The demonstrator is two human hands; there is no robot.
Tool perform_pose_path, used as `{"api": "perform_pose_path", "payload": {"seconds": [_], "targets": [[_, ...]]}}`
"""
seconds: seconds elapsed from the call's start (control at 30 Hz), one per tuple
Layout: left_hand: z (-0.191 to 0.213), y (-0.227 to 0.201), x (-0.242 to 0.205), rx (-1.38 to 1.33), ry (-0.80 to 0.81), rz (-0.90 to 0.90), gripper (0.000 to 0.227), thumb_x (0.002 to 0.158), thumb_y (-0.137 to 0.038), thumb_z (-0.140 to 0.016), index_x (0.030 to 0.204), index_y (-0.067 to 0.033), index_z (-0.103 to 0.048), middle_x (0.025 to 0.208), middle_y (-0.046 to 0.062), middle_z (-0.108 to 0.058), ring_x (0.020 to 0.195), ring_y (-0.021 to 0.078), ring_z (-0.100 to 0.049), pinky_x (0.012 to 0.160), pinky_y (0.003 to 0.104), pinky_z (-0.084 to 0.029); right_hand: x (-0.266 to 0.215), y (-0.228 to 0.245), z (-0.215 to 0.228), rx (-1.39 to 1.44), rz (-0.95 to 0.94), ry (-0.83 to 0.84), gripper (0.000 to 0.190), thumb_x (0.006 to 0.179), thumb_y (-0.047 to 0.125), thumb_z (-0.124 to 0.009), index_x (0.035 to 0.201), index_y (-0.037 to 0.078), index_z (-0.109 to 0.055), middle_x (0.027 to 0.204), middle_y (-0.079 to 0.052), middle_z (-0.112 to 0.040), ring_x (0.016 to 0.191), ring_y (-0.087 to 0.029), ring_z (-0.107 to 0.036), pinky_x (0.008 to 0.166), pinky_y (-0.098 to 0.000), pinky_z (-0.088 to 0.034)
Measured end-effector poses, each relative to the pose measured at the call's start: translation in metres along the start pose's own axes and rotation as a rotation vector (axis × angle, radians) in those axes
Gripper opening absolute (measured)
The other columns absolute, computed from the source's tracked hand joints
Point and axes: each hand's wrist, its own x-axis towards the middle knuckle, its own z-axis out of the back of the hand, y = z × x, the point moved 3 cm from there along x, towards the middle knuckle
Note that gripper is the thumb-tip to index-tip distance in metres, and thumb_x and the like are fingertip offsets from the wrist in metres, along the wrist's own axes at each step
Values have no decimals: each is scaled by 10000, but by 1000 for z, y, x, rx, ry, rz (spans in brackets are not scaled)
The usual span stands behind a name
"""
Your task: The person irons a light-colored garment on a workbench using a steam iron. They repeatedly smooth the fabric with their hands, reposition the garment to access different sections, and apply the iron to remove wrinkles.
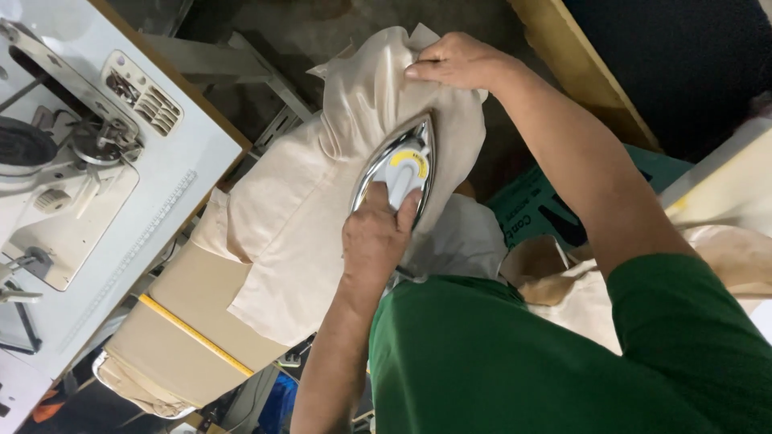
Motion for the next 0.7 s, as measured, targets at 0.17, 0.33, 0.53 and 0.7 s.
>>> {"api": "perform_pose_path", "payload": {"seconds": [0.17,0.33,0.53,0.7], "targets": [[7,-21,14,-121,33,84,568,996,-584,-491,1050,-21,-545,706,210,-680,580,464,-663,474,570,-540,3,4,4,16,1,9,302,1032,436,-671,1064,162,-793,935,-9,-690,876,-146,-571,776,-326,-417],[0,-24,13,-115,73,146,569,981,-600,-514,1046,-36,-537,673,222,-655,590,509,-643,506,606,-516,0,4,12,10,-10,42,388,1064,457,-639,949,106,-758,859,-8,-609,811,-145,-540,728,-323,-393],[-1,-40,33,-166,-29,99,533,999,-552,-508,1020,-21,-554,770,197,-696,626,431,-690,501,525,-578,-15,23,25,-32,-40,23,421,984,503,-646,1240,188,-757,1208,-18,-729,1056,-178,-614,877,-348,-421],[-7,-39,26,-41,-97,71,558,977,-613,-497,950,-59,-550,593,104,-624,473,336,-638,376,474,-512,-19,34,27,-157,-175,18,596,920,619,-634,1371,232,-672,1466,-61,-597,1308,-303,-558,1027,-414,-427]]}}
